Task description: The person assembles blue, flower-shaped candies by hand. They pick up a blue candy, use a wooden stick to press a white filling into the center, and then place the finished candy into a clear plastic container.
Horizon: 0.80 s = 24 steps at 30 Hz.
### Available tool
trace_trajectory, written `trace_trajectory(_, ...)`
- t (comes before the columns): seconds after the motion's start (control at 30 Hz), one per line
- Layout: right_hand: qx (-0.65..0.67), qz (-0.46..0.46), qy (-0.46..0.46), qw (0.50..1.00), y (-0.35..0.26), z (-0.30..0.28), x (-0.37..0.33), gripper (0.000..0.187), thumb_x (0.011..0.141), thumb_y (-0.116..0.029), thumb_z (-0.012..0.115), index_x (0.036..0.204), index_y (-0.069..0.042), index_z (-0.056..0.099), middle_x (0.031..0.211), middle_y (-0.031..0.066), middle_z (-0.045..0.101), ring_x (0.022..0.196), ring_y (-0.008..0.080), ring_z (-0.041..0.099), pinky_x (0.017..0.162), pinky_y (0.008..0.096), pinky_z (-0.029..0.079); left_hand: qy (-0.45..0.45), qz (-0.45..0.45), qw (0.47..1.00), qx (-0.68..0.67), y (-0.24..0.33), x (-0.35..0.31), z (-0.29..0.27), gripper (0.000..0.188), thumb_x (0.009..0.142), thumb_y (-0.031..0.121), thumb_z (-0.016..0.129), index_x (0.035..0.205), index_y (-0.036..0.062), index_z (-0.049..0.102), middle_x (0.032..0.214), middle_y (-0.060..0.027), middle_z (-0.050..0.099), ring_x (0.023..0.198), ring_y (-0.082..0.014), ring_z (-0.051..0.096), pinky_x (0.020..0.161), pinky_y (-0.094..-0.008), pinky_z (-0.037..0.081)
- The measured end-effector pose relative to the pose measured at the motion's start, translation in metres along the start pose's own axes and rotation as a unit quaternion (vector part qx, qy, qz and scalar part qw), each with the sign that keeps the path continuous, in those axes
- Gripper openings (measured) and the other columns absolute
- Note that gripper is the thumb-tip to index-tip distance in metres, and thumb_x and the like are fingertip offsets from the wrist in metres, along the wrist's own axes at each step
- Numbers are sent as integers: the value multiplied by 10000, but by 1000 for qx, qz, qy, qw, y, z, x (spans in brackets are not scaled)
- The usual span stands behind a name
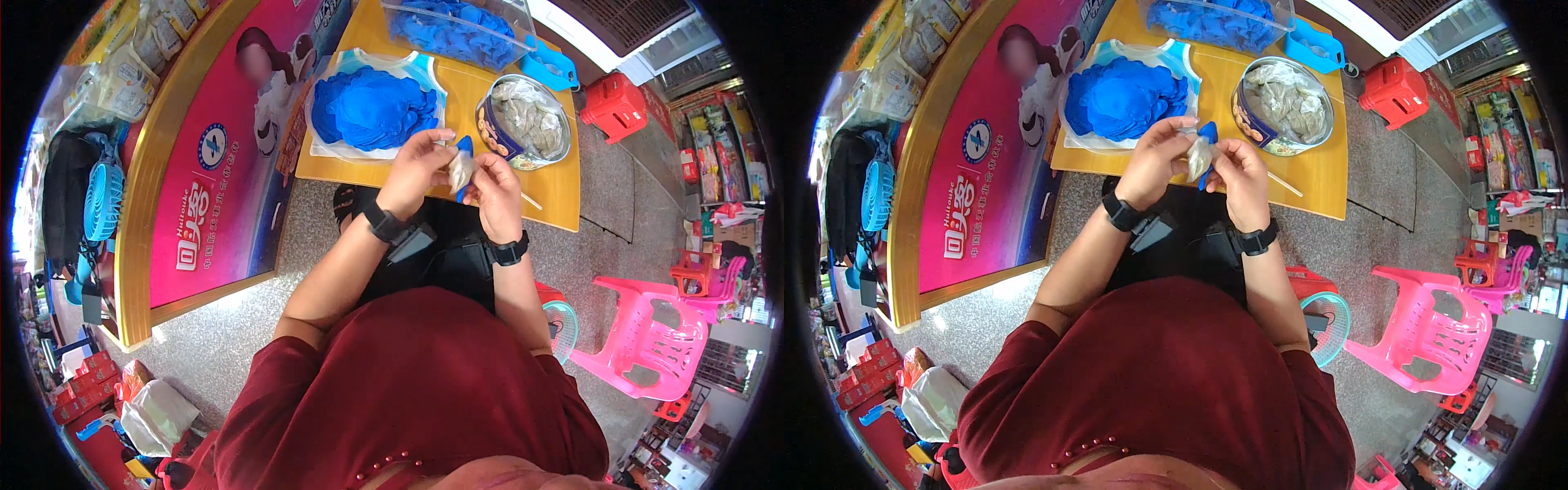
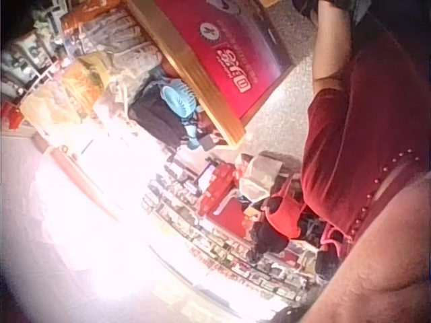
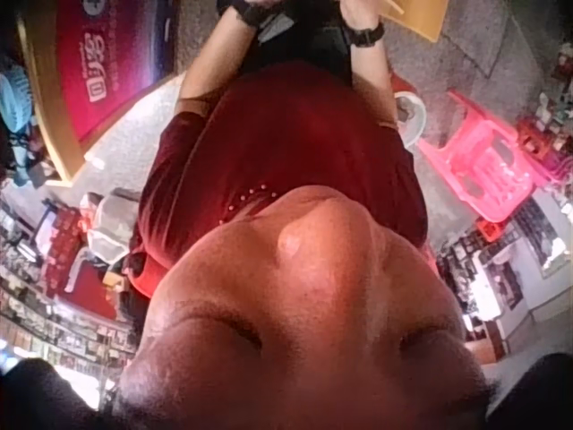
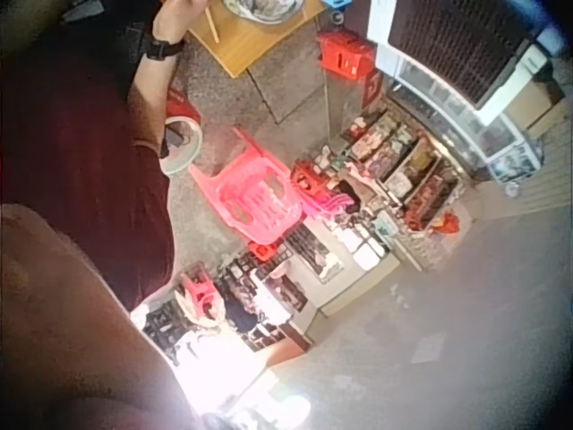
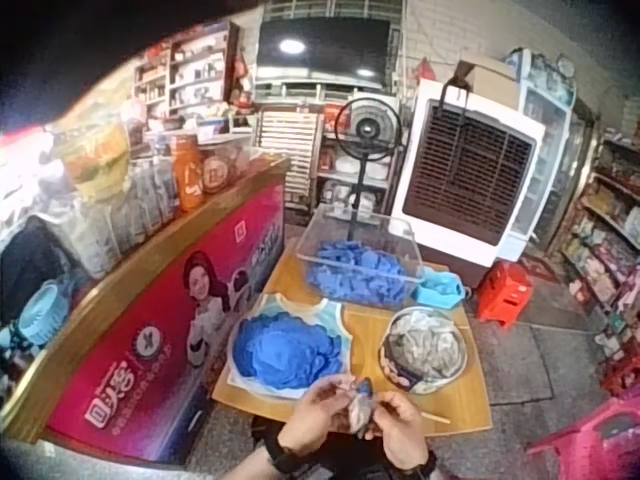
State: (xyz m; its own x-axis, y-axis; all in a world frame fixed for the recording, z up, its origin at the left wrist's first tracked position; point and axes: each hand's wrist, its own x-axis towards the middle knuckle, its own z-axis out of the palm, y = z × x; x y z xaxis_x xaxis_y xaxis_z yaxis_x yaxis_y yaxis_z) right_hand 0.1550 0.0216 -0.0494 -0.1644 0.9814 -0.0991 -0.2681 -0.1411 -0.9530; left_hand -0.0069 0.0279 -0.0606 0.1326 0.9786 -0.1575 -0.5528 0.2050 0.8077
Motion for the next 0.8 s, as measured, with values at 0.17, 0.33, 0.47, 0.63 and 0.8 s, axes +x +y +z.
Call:
trace_trajectory(0.17, 66, 13, 32, 997, 4, -1, -1, 95, 937, -80, 580, 1008, -17, 570, 800, 37, 604, 636, 99, 576, 542, 245, 490, -63, -15, 997, -31, 3, -2, -6, 423, 869, 12, 612, 1279, 36, 512, 1032, -55, 610, 940, -136, 601, 779, -270, 509)
trace_trajectory(0.33, 69, 22, 15, 997, 8, 1, -5, 67, 940, -64, 562, 994, -26, 570, 794, 33, 599, 642, 98, 575, 559, 243, 497, -6, 40, 992, 120, -1, -5, 5, 382, 867, -5, 606, 1243, 24, 541, 976, -45, 623, 868, -121, 608, 750, -262, 510)
trace_trajectory(0.47, 74, 26, 7, 997, 13, 0, -7, 73, 933, -60, 572, 997, -25, 570, 803, 33, 594, 638, 100, 574, 549, 242, 497, 9, 59, 983, 171, -4, -1, 1, 358, 864, -10, 599, 1218, 9, 551, 904, -46, 629, 796, -114, 606, 701, -255, 500)
trace_trajectory(0.63, 50, 13, 17, 998, 12, 10, -9, 116, 923, -83, 603, 1009, -13, 568, 800, 37, 586, 610, 95, 565, 524, 227, 487, 16, 51, 994, 97, -3, 2, -7, 335, 858, -5, 579, 1192, 4, 548, 864, -69, 634, 688, -127, 604, 541, -250, 491)
trace_trajectory(0.8, 23, -19, 14, 999, 11, 9, -8, 115, 929, -86, 611, 1009, -13, 569, 801, 34, 583, 585, 87, 556, 501, 212, 468, 34, 17, 998, 52, -1, -1, -1, 307, 870, 20, 566, 1175, -1, 540, 865, -78, 638, 645, -143, 604, 475, -253, 486)
